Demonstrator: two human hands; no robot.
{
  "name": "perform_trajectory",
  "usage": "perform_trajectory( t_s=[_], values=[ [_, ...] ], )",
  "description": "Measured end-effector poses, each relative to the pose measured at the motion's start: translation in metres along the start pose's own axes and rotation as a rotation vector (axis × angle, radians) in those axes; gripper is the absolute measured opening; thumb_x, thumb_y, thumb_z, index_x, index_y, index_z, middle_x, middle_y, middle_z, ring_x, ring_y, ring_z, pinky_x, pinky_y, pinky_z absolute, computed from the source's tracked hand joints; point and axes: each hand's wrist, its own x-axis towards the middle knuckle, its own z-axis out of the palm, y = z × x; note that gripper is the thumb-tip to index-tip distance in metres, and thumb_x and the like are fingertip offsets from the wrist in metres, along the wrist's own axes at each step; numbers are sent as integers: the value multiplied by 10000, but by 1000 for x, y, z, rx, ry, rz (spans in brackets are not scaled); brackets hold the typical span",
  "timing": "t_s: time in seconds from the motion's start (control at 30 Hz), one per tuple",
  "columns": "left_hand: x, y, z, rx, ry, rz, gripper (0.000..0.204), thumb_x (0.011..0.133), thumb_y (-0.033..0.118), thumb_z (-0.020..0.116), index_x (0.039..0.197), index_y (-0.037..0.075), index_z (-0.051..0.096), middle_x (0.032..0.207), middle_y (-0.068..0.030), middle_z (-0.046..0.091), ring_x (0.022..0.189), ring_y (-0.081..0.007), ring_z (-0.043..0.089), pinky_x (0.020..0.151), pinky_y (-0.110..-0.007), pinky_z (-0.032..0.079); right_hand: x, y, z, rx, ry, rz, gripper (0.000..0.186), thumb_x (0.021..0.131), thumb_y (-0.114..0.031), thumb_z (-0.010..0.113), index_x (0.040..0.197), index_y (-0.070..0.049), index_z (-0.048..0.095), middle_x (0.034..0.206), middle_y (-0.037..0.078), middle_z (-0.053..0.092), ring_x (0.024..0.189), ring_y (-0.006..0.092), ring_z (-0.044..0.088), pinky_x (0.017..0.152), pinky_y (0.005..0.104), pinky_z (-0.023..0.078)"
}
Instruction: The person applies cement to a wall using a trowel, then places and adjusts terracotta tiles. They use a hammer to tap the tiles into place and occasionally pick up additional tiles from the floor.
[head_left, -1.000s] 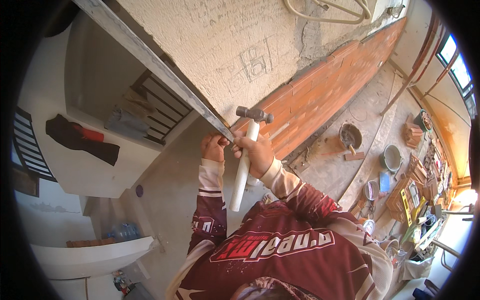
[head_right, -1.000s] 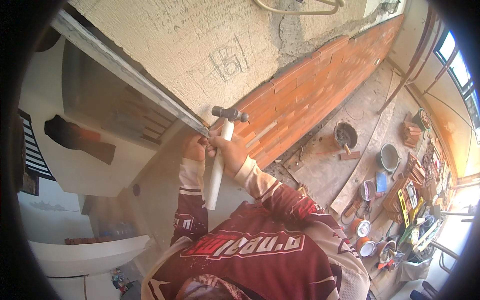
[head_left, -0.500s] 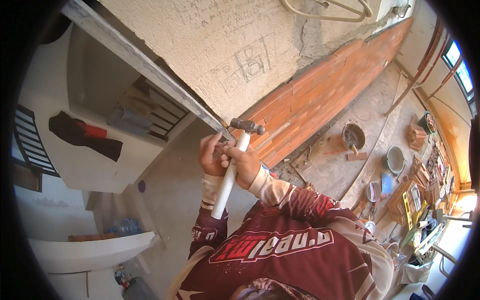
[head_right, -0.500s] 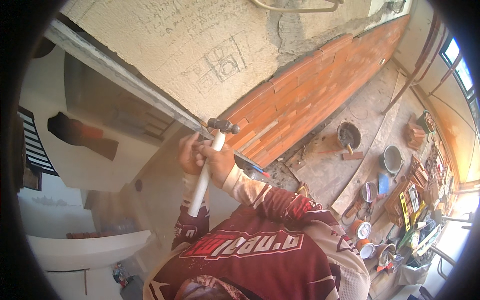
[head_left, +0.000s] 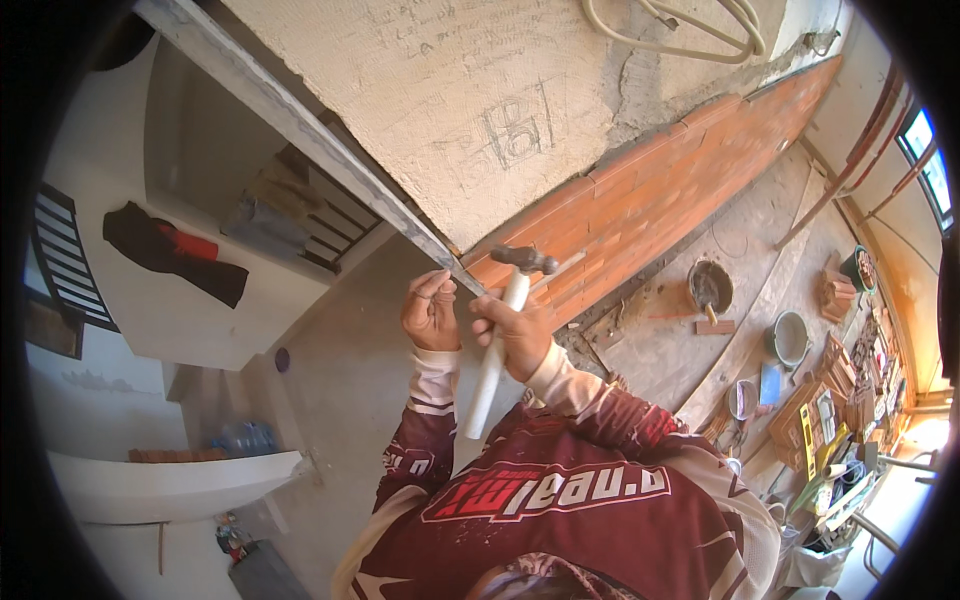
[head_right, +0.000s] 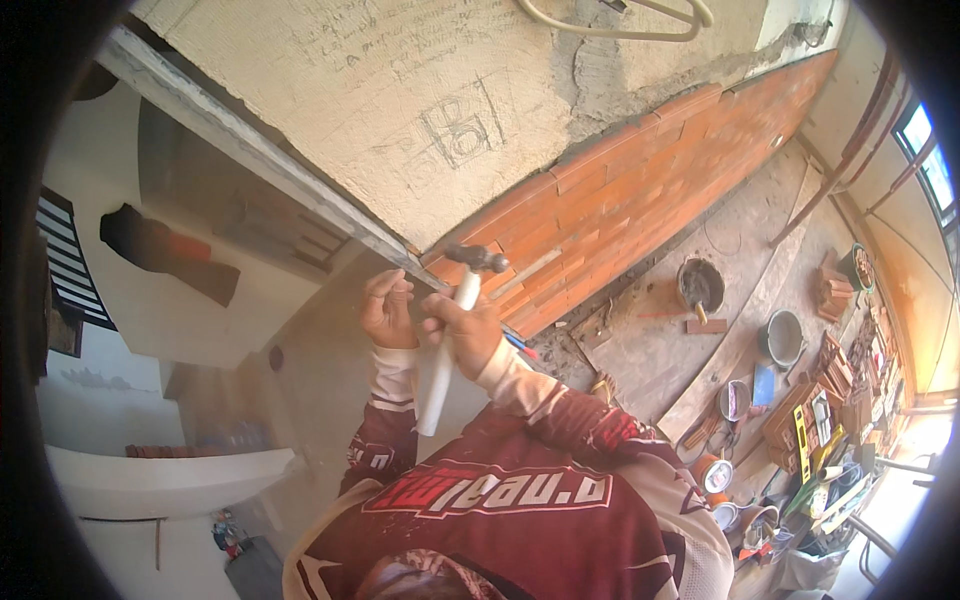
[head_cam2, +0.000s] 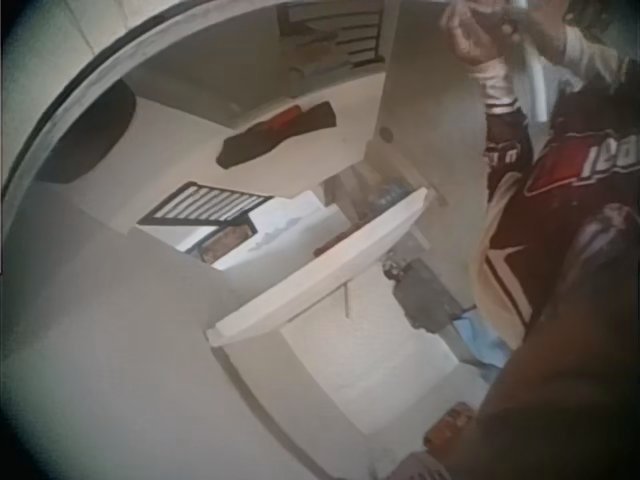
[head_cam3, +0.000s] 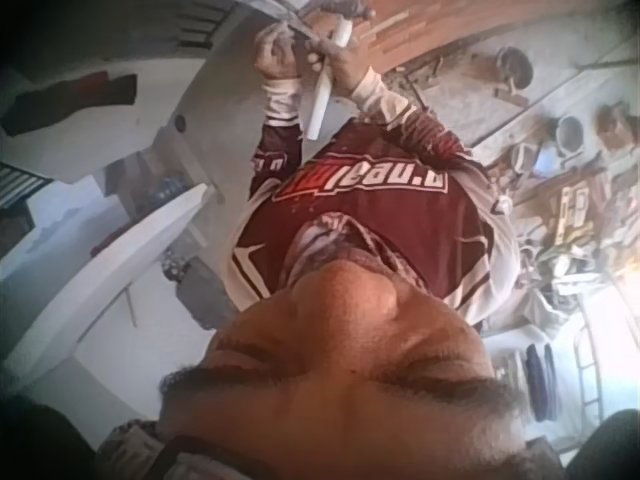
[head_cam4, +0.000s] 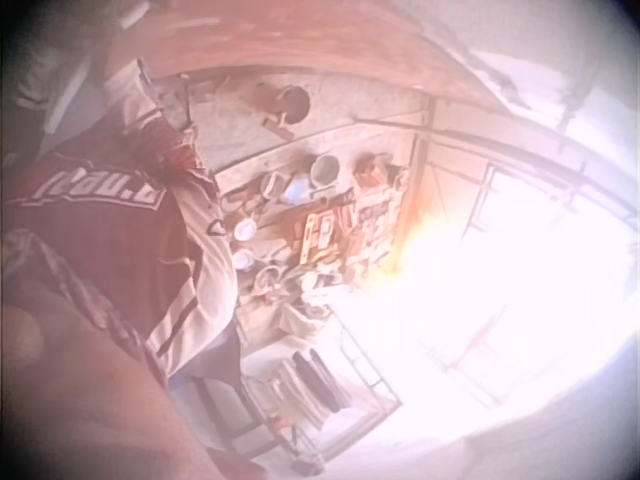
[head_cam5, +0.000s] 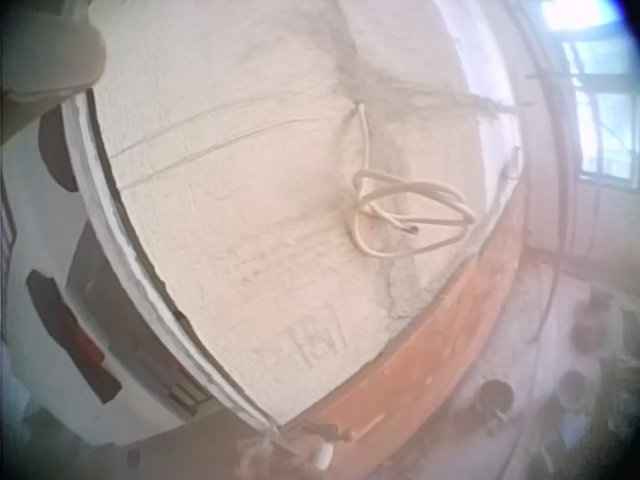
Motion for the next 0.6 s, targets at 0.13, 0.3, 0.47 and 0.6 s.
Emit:
perform_trajectory(
  t_s=[0.13,0.3,0.47,0.6],
  values=[
    [-4,-4,1,-316,138,-394,155,968,130,588,1011,-9,640,925,-65,650,749,-105,593,635,-245,497,3,-11,-37,-51,108,-25,179,862,-60,645,988,26,552,826,115,646,601,140,602,505,253,501],
    [14,-13,-6,-589,181,-571,162,961,178,609,984,20,633,859,-39,636,716,-92,562,621,-232,463,-4,-19,-93,-88,234,-151,167,851,-55,656,966,1,548,849,107,636,592,131,575,496,253,482],
    [32,-18,-17,-774,107,-760,63,935,97,624,967,42,628,853,-35,616,683,-99,518,608,-250,411,-18,-19,-153,-92,448,-183,141,841,-45,655,934,13,566,803,90,624,604,143,581,513,262,492],
    [37,-25,-17,-840,83,-762,79,921,82,639,988,39,633,861,-29,615,680,-93,505,612,-242,403,-29,-16,-185,-107,567,-236,174,842,-86,667,942,12,565,801,84,622,596,142,579,513,262,496]
  ],
)
